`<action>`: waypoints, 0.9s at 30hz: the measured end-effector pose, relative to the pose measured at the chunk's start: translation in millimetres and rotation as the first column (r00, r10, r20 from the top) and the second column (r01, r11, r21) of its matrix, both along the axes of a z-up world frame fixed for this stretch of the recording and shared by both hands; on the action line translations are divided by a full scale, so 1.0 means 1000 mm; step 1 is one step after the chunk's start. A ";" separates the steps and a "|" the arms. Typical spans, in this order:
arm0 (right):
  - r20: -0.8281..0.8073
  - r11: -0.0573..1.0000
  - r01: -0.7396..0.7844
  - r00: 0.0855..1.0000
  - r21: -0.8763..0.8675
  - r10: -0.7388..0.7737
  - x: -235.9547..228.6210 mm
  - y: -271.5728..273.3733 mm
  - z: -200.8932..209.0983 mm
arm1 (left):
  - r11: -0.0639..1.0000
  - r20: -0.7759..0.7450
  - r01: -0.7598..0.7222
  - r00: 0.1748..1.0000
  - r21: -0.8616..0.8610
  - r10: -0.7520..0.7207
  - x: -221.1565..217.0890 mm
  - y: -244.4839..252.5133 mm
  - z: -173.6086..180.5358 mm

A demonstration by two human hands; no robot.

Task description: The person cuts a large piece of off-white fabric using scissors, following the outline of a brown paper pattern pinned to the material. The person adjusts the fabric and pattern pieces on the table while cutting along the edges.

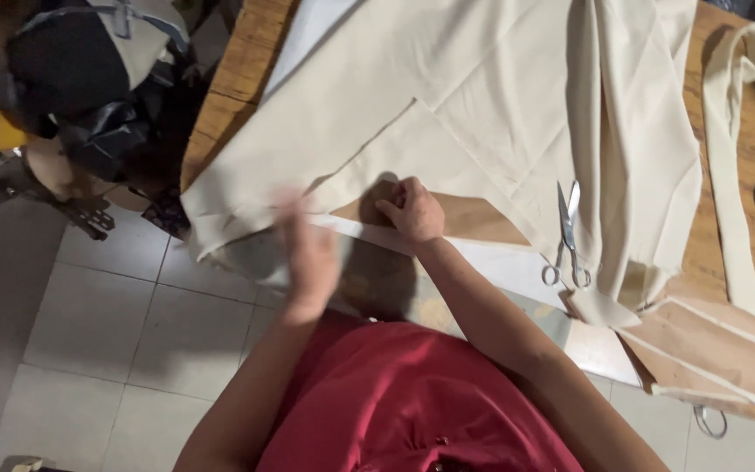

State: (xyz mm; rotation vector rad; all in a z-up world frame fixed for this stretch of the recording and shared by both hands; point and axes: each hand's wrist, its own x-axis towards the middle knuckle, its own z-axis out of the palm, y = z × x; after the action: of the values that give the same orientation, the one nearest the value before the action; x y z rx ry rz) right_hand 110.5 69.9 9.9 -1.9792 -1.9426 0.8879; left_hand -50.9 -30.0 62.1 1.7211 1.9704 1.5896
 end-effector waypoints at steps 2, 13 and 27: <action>-0.068 1.000 0.015 0.998 0.003 -0.015 0.001 -0.007 0.003 | 0.961 -0.021 0.259 0.965 -0.098 -0.262 0.031 0.012 -0.014; -0.292 0.939 0.327 0.913 0.110 -0.284 0.083 -0.024 -0.023 | 0.891 -0.496 0.205 0.769 -0.405 -0.403 0.061 0.040 -0.071; -0.160 0.689 0.724 0.680 -0.001 -0.715 0.172 -0.072 0.005 | 0.719 -0.375 0.628 0.616 -0.297 -0.693 0.138 0.065 -0.112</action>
State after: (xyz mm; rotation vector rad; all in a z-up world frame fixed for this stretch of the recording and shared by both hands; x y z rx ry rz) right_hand 282.2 -2.1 14.9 -2.2709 -0.9127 0.6969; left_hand 87.6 35.3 -49.4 2.5258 1.2155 0.8017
